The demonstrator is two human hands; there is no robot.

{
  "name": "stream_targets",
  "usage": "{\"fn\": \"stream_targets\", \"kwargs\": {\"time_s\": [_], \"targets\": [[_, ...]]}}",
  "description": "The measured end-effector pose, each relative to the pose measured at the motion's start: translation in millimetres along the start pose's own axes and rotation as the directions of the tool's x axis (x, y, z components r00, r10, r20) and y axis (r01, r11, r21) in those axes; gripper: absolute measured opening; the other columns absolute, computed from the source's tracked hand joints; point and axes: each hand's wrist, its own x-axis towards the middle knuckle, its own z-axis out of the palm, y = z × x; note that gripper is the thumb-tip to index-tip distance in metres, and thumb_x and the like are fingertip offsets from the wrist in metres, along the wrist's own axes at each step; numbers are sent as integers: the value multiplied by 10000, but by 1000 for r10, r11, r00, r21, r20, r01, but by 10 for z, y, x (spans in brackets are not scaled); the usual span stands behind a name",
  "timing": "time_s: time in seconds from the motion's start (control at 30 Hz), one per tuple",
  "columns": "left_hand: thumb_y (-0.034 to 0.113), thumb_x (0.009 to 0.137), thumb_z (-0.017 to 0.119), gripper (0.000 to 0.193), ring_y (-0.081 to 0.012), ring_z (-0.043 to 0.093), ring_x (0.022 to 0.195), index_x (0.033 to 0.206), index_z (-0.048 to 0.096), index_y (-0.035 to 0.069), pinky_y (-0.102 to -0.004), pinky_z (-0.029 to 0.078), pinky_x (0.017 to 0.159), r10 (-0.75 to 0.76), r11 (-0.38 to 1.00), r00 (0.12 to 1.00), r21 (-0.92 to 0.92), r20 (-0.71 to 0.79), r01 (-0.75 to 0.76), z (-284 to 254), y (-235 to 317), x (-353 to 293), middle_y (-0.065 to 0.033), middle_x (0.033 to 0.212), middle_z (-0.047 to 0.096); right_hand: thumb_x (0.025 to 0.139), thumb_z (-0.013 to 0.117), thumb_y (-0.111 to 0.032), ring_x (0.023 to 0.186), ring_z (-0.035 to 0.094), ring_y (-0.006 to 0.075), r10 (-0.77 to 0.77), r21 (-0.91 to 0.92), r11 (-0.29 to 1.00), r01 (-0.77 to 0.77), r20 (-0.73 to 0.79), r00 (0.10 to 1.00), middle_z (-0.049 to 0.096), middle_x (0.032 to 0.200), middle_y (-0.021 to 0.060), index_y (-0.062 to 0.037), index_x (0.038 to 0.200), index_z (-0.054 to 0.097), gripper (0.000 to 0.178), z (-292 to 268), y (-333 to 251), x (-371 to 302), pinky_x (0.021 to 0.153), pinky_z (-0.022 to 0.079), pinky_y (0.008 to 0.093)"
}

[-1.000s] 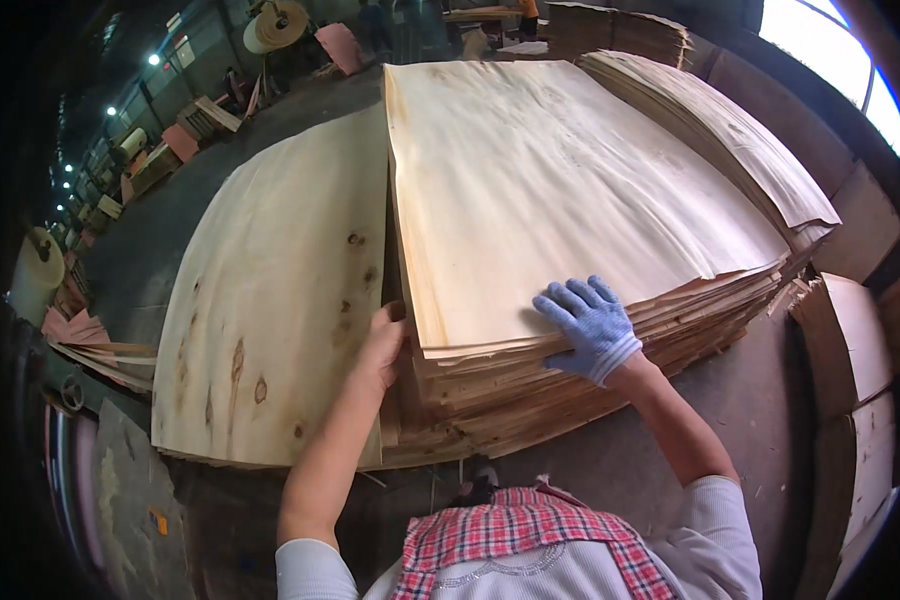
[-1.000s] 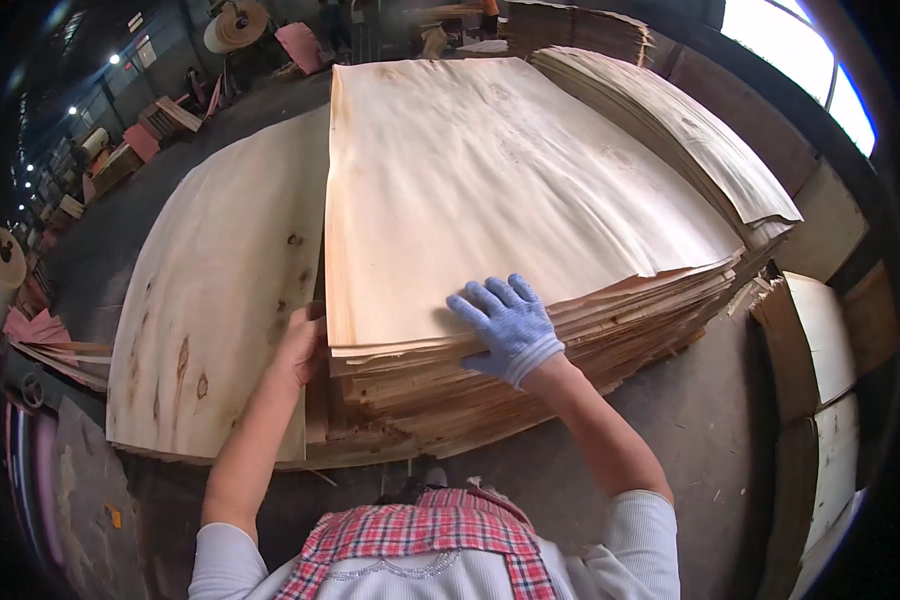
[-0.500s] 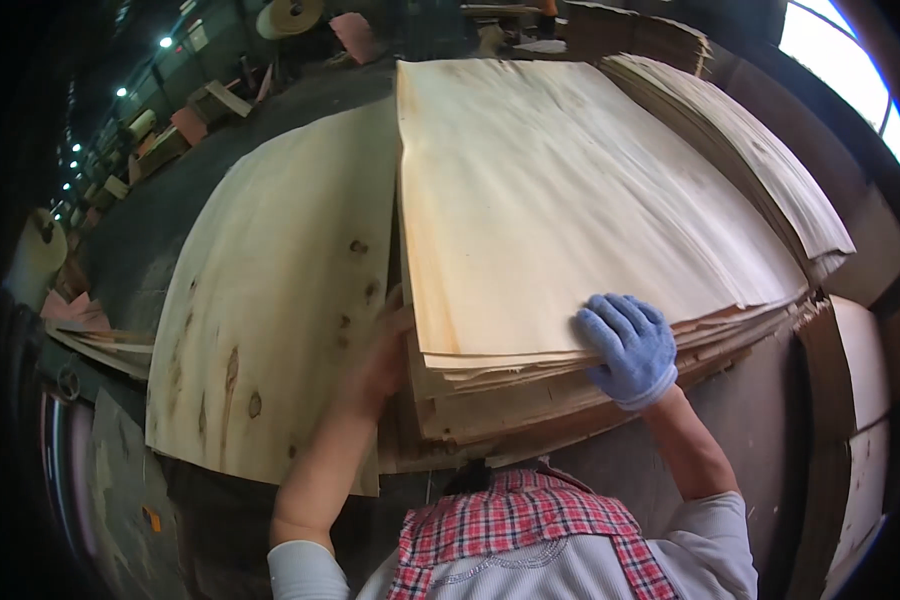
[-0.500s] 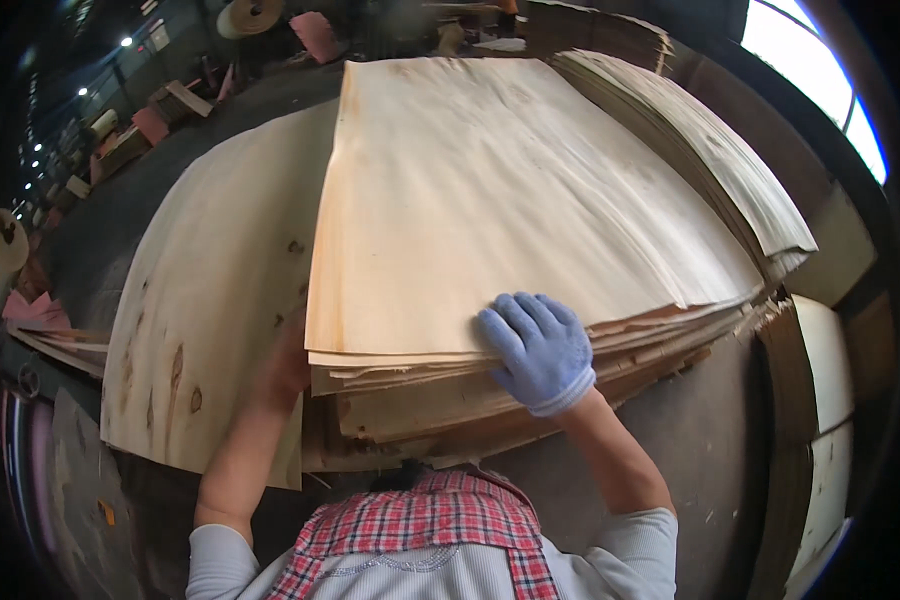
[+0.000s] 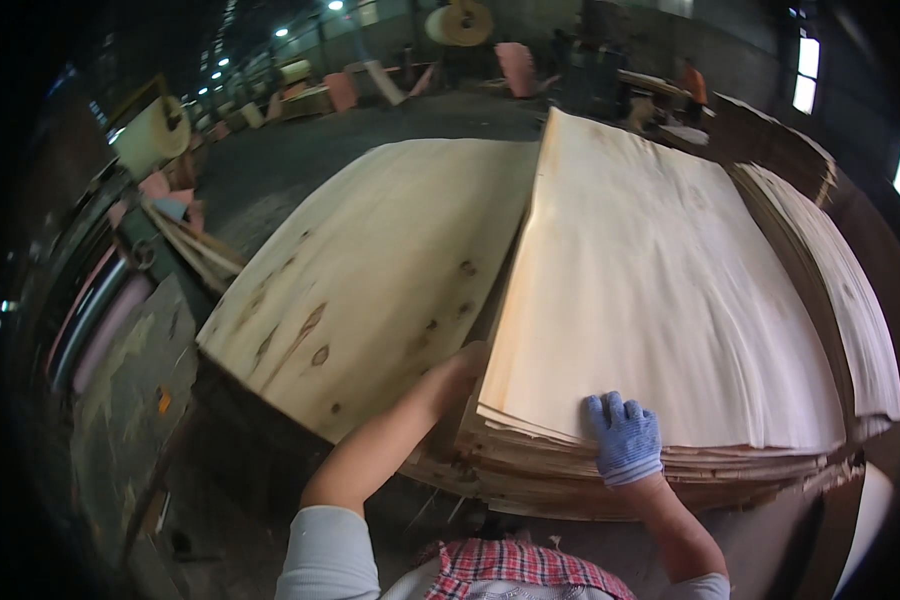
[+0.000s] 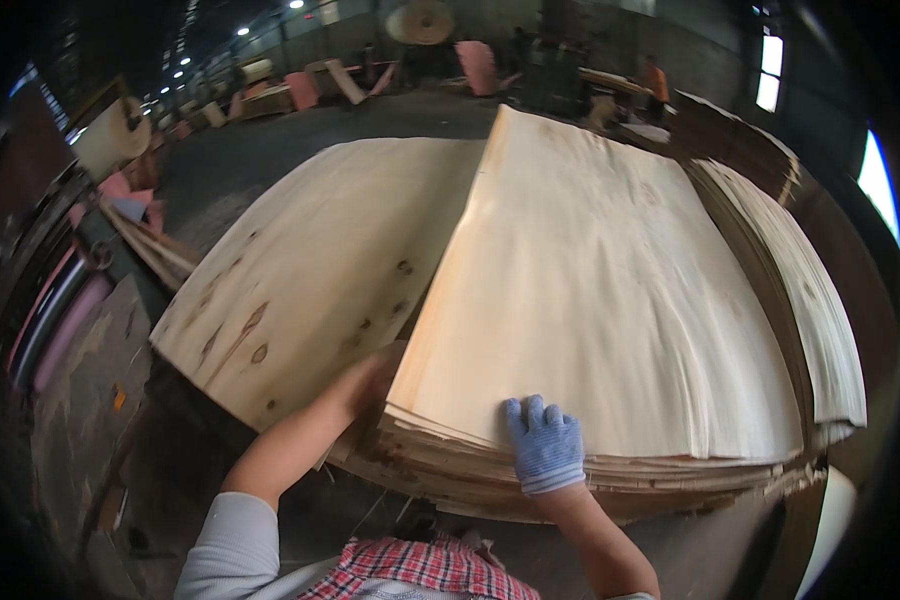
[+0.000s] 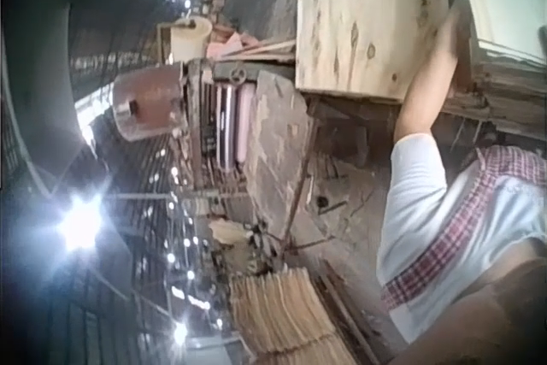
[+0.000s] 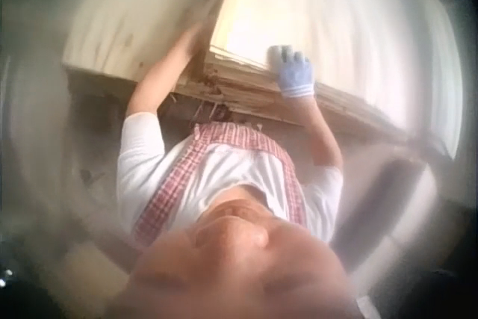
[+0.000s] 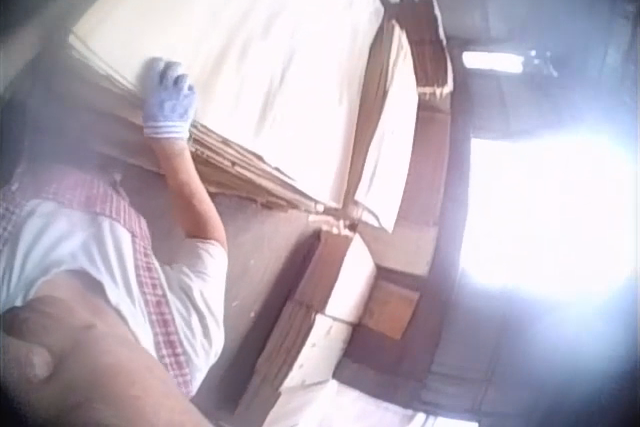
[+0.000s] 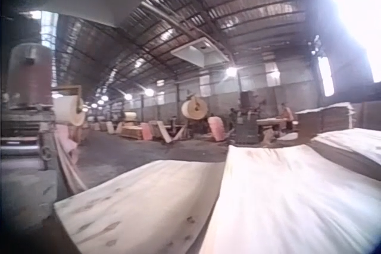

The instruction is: The person feeds large sheets of wood veneer into a roller machine, then removes and stacks them. The person also uses a handheld device to measure the veneer sheets.

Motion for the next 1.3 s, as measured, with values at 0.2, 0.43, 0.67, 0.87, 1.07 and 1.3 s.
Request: {"fn": "stream_targets", "kwargs": {"time_s": [0.2, 0.43, 0.67, 0.87, 1.07, 1.3], "targets": [[304, 872, 444, 438, -184, 475, 1081, 1180, 471, -7, -324, 355, 930, 72, 995, 995, -80, 75, -66, 176, -394, -169, -113, 1150, 527, 695, 520, -86, 749, 521, 210, 37, -169, 985, -39, -17, 999, 508, 910, 97, -67, 980, 463, 292, -78, -64, -451, 613, 435, 322], [253, 850, 491, 312, -161, 520, 988, 1062, 563, 36, -314, 429, 822, -60, 987, 992, 143, -110, 76, 818, -843, -1019, -105, 1028, 577, 580, 535, -60, 769, 522, 261, -13, -143, 990, -11, -169, 986, 574, 991, 111, -38, 1067, 519, 488, -673, -389, -1671, 659, 426, 358], [59, 675, 557, 294, -308, 600, 812, 957, 574, -23, -377, 474, 697, 279, 300, 848, 798, 451, -523, 539, -668, -2918, -210, 827, 597, 699, 489, -131, 750, 519, 204, -45, -193, 981, 31, -67, 997, 537, 946, 90, -55, 1054, 484, 363, -1634, -1856, -2626, 637, 429, 318], [236, 812, 474, 396, -275, 543, 981, 1143, 489, 19, -392, 434, 822, -225, 964, 950, -188, -217, 185, 375, -274, -4896, -157, 1104, 545, 736, 488, -115, 552, 481, 156, -281, -267, 932, 245, -102, 954, 546, 824, 209, 47, 940, 515, 262, -1997, -3630, -3259, 422, 384, 254], [420, 902, 349, 496, -220, 486, 1067, 1223, 441, 52, -362, 400, 885, -167, 982, 963, -118, -211, 144, 501, -349, -5459, -98, 1165, 520, 757, 531, -170, 744, 569, 216, -368, 384, 875, 295, 133, 920, 560, 950, 200, -20, 1081, 504, 358, -2513, -3832, -3585, 531, 475, 312], [432, 777, 509, 578, -272, 523, 997, 1184, 455, 26, -394, 437, 853, -65, 997, 996, -47, -66, 62, 434, -589, -4884, -138, 1113, 543, 761, 571, -323, 1017, 457, 354, 92, 276, 957, -86, -10, 996, 493, 1102, 192, -32, 1072, 505, 431, -1728, -2202, -4247, 882, 360, 425]]}}
